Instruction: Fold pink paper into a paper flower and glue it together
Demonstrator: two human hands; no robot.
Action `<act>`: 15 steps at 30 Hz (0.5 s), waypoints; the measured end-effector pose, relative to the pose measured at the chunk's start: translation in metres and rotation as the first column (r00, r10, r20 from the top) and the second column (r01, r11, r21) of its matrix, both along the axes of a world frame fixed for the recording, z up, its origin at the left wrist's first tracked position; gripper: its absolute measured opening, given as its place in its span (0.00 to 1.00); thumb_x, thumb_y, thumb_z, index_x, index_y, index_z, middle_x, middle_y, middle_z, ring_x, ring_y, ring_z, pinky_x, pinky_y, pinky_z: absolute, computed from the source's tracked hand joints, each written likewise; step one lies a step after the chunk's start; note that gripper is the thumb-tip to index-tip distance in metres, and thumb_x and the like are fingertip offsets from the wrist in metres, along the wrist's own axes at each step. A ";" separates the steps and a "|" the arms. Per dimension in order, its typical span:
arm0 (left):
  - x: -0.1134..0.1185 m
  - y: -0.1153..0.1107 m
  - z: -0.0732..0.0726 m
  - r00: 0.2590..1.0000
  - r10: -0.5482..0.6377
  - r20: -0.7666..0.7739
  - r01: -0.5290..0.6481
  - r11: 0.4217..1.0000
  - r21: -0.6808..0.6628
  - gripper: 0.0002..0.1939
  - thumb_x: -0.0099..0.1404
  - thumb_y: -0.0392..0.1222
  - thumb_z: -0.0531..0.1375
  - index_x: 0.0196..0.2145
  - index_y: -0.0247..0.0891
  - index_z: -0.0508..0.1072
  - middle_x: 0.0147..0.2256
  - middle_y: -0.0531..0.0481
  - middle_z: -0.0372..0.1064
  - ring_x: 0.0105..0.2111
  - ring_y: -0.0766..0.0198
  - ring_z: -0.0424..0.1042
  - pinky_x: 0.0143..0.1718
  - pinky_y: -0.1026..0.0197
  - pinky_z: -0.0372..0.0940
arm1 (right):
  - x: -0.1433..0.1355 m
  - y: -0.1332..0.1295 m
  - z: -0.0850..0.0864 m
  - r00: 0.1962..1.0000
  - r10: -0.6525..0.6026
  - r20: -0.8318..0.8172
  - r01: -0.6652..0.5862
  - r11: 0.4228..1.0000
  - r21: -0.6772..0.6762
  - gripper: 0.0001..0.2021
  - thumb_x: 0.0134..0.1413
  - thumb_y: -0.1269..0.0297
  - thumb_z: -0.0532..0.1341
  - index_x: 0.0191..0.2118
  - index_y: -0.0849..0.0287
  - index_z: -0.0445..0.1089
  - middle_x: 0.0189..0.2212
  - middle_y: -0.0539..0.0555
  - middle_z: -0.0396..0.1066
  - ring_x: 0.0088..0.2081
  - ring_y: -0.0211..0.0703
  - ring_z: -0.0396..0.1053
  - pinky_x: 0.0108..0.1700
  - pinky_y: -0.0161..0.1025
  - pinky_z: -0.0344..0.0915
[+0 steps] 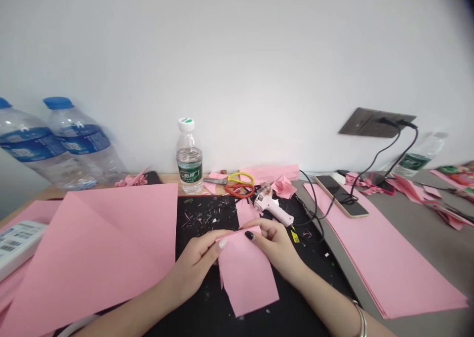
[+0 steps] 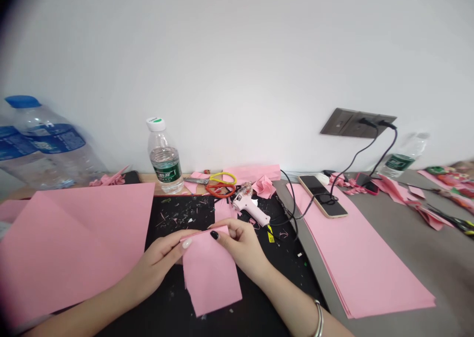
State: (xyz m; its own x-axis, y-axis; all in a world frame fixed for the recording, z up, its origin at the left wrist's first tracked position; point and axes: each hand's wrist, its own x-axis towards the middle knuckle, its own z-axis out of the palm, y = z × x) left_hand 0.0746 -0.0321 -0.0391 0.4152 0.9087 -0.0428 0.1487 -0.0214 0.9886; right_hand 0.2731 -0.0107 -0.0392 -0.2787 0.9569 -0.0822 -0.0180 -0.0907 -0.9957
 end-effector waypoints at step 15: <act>0.001 0.009 -0.011 0.978 -0.030 0.205 0.106 0.922 -0.371 0.18 0.66 0.51 0.49 0.47 0.38 0.66 0.26 0.54 0.65 0.25 0.64 0.70 0.26 0.60 0.68 | 0.001 0.005 -0.008 0.939 0.076 0.336 -0.110 0.990 0.085 0.09 0.50 0.61 0.60 0.27 0.61 0.63 0.20 0.45 0.56 0.21 0.32 0.52 0.21 0.30 0.48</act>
